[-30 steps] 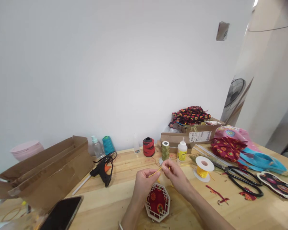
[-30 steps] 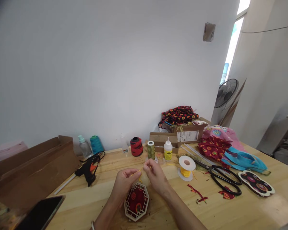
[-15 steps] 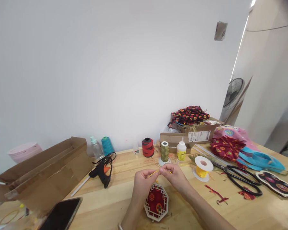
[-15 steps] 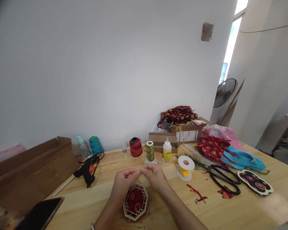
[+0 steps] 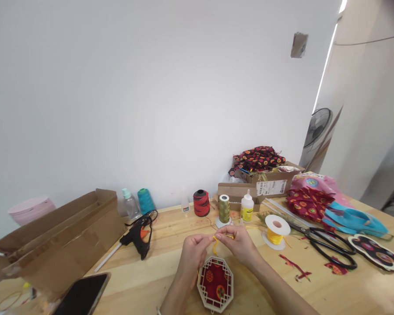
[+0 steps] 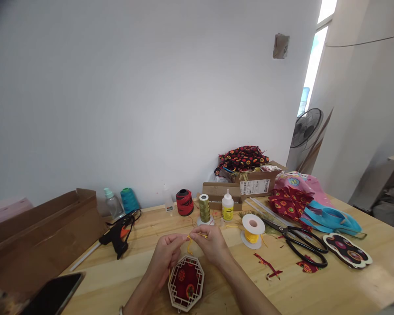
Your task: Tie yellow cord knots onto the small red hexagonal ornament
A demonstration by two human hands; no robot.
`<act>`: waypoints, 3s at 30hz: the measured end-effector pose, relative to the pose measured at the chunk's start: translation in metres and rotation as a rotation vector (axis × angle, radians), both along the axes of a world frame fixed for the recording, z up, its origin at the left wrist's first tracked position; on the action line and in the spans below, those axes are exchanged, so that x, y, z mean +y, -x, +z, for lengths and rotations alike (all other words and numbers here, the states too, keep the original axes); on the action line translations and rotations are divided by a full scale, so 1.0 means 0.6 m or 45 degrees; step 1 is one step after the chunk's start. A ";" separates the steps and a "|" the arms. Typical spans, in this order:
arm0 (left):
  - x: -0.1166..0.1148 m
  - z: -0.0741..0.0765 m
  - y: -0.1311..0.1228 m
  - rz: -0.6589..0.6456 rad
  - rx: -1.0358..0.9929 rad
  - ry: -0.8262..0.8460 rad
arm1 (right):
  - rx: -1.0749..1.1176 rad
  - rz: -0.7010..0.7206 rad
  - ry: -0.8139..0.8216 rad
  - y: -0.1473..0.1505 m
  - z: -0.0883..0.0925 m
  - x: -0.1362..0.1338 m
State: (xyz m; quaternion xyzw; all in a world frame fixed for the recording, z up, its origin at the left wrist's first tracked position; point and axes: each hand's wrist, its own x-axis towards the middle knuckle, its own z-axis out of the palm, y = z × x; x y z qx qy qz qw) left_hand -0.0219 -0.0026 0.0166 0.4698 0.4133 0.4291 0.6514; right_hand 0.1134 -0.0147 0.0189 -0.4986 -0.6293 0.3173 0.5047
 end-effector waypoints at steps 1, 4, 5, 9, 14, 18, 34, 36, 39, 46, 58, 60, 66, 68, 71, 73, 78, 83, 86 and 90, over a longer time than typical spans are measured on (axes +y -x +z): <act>0.000 0.000 0.000 0.013 0.032 -0.011 | 0.003 -0.004 0.000 0.000 0.000 0.000; 0.000 0.000 -0.002 0.025 0.086 -0.039 | 0.008 -0.017 -0.018 0.001 -0.001 0.000; 0.000 0.000 -0.003 0.021 0.094 -0.040 | 0.008 -0.027 -0.030 0.001 -0.001 -0.001; 0.000 0.002 -0.006 0.014 0.098 -0.050 | 0.010 -0.087 -0.077 0.003 0.003 -0.004; -0.003 0.007 -0.006 0.033 0.115 -0.175 | 0.012 -0.156 -0.096 0.005 0.010 -0.006; 0.001 0.005 -0.004 0.013 0.123 -0.284 | -0.001 -0.130 -0.078 0.003 0.007 -0.003; -0.002 0.003 -0.010 -0.057 0.081 -0.184 | -0.431 -0.247 -0.308 0.002 0.003 -0.020; -0.004 0.006 -0.011 -0.038 0.055 -0.158 | -0.405 -0.269 -0.314 0.002 0.004 -0.021; -0.006 0.010 -0.009 -0.023 0.050 -0.115 | -0.313 -0.264 -0.285 0.004 0.005 -0.019; -0.006 0.010 -0.004 -0.071 0.024 -0.115 | -0.157 -0.187 -0.233 0.003 0.008 -0.011; -0.002 0.006 -0.003 -0.088 0.048 -0.235 | -0.456 -0.227 -0.279 0.005 -0.007 -0.014; -0.002 0.006 -0.001 -0.061 0.054 -0.239 | -0.472 -0.240 -0.279 0.006 -0.008 -0.014; -0.006 0.010 -0.004 0.001 0.034 -0.130 | -0.440 -0.308 -0.271 0.007 -0.008 -0.012; -0.006 0.010 -0.005 -0.013 0.012 -0.177 | -0.455 -0.301 -0.285 0.007 -0.007 -0.012; -0.003 0.007 -0.004 -0.020 0.027 -0.273 | -0.471 -0.294 -0.313 0.008 -0.007 -0.013; 0.000 0.003 -0.003 -0.024 0.076 -0.296 | -0.485 -0.286 -0.324 0.008 -0.008 -0.015; 0.001 0.002 0.000 -0.026 0.167 -0.365 | -0.506 -0.264 -0.306 0.009 -0.010 -0.016; -0.002 0.004 -0.002 -0.020 0.162 -0.373 | -0.396 -0.305 -0.262 0.009 -0.012 -0.013; 0.000 -0.002 -0.002 0.002 0.123 -0.362 | -0.266 -0.292 -0.224 0.008 -0.011 -0.007; 0.004 -0.012 0.000 -0.029 0.053 -0.311 | -0.157 -0.173 -0.181 0.004 -0.009 0.001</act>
